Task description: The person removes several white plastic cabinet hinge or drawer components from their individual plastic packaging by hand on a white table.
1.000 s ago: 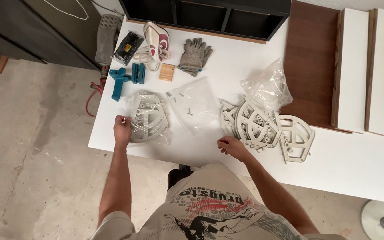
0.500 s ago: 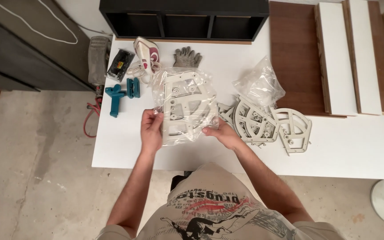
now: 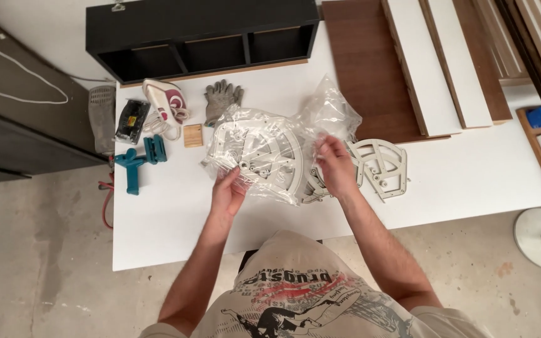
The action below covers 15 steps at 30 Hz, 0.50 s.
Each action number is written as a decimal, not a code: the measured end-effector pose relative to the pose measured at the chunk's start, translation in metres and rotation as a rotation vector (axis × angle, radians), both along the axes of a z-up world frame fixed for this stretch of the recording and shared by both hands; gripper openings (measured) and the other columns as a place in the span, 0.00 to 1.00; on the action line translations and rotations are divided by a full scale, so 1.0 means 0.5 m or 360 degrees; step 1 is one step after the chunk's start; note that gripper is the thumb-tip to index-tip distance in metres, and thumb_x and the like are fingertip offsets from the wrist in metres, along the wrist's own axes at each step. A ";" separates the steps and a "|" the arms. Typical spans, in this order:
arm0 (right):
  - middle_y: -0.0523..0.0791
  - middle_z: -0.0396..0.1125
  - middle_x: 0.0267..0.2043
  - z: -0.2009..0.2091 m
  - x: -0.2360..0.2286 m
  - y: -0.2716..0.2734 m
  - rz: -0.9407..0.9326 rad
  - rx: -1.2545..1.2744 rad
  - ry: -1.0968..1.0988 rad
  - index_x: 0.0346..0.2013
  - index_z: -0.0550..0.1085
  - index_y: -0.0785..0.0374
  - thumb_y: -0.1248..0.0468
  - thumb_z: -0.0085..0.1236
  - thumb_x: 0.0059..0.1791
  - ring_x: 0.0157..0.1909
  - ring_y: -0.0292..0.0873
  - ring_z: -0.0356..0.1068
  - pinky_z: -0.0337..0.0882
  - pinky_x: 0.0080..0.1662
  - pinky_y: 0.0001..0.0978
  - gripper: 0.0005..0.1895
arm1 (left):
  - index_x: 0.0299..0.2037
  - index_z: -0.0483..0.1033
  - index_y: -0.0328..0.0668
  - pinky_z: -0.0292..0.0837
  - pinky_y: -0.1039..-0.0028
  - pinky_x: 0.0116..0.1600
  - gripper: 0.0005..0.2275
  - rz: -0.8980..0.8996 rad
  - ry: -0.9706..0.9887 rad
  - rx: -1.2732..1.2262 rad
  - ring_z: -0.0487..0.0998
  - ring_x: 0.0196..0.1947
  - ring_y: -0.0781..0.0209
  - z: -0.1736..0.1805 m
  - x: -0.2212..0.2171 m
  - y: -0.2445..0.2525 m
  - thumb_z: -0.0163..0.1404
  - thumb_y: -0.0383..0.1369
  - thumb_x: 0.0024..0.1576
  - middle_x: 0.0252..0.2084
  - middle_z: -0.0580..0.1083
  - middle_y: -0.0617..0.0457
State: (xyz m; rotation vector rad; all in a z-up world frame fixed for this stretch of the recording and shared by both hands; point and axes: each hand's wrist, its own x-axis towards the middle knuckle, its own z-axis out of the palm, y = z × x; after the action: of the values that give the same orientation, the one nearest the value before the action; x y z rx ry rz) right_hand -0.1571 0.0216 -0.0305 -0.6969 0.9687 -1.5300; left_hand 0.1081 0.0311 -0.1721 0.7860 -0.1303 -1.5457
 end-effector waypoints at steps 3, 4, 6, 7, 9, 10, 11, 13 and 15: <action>0.42 0.74 0.32 -0.005 -0.023 0.029 0.0219 0.0177 0.0789 0.42 0.82 0.58 0.68 0.67 0.49 0.34 0.34 0.72 0.75 0.40 0.27 0.08 | 0.51 0.78 0.47 0.80 0.55 0.56 0.12 -0.0029 0.0145 0.0031 0.83 0.47 0.50 -0.078 -0.014 0.011 0.58 0.25 0.57 0.49 0.81 0.50; 0.42 0.74 0.32 -0.002 -0.023 0.025 0.0207 0.0174 0.0787 0.42 0.82 0.58 0.68 0.67 0.49 0.34 0.34 0.72 0.75 0.40 0.27 0.08 | 0.51 0.78 0.47 0.80 0.55 0.56 0.12 -0.0039 0.0144 0.0026 0.83 0.47 0.50 -0.095 -0.019 0.015 0.58 0.25 0.57 0.49 0.81 0.50; 0.47 0.75 0.33 0.003 -0.027 0.020 -0.0020 0.0110 0.0719 0.42 0.81 0.60 0.68 0.59 0.53 0.34 0.38 0.74 0.77 0.45 0.33 0.05 | 0.46 0.81 0.41 0.75 0.51 0.60 0.08 -0.0064 0.0184 0.0083 0.83 0.48 0.48 -0.135 -0.039 0.033 0.57 0.25 0.57 0.47 0.81 0.49; 0.47 0.75 0.33 0.020 -0.031 0.020 -0.0013 0.0113 0.0725 0.42 0.81 0.60 0.68 0.59 0.53 0.34 0.38 0.74 0.77 0.45 0.33 0.05 | 0.46 0.81 0.41 0.75 0.51 0.60 0.08 -0.0058 0.0191 0.0087 0.83 0.48 0.48 -0.097 -0.048 0.044 0.57 0.25 0.57 0.47 0.81 0.49; 0.44 0.73 0.32 0.055 -0.034 0.015 -0.0112 -0.0187 0.0781 0.43 0.79 0.62 0.69 0.56 0.56 0.36 0.33 0.67 0.74 0.45 0.30 0.05 | 0.38 0.81 0.54 0.72 0.55 0.64 0.02 -0.0044 0.0264 0.0093 0.83 0.45 0.59 -0.019 -0.057 0.060 0.57 0.32 0.58 0.40 0.81 0.61; 0.44 0.73 0.32 0.065 -0.037 0.017 -0.0100 -0.0196 0.0780 0.43 0.79 0.62 0.69 0.56 0.56 0.36 0.33 0.67 0.74 0.45 0.30 0.05 | 0.38 0.81 0.54 0.72 0.55 0.64 0.02 -0.0032 0.0264 0.0086 0.83 0.45 0.59 -0.003 -0.045 0.060 0.57 0.32 0.58 0.40 0.81 0.61; 0.44 0.72 0.32 0.076 -0.042 0.019 -0.0050 -0.0341 0.0842 0.42 0.79 0.62 0.70 0.56 0.56 0.36 0.34 0.68 0.73 0.45 0.30 0.05 | 0.46 0.79 0.52 0.72 0.55 0.65 0.06 0.0023 0.0128 0.0051 0.82 0.46 0.58 0.014 -0.036 0.058 0.54 0.35 0.60 0.43 0.80 0.59; 0.45 0.72 0.31 0.108 -0.052 0.023 0.0008 -0.0496 0.0905 0.40 0.79 0.62 0.71 0.56 0.55 0.36 0.35 0.69 0.73 0.45 0.29 0.04 | 0.54 0.76 0.50 0.72 0.55 0.65 0.11 0.0086 -0.0005 0.0010 0.82 0.47 0.57 0.074 -0.021 0.058 0.52 0.39 0.63 0.47 0.79 0.58; 0.45 0.71 0.29 0.150 -0.059 0.029 0.0211 -0.0928 0.1216 0.37 0.81 0.62 0.71 0.58 0.52 0.31 0.41 0.68 0.71 0.42 0.35 0.04 | 0.70 0.56 0.36 0.50 0.43 0.74 0.29 0.0376 -0.1616 -0.0323 0.57 0.71 0.30 0.161 -0.008 0.065 0.57 0.28 0.60 0.70 0.61 0.32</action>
State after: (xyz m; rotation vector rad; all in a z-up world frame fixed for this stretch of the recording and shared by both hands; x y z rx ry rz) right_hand -0.1867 0.0359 0.0446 -1.8132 0.9805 -1.4448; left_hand 0.1039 0.0638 -0.0914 1.3022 -0.8865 -0.7760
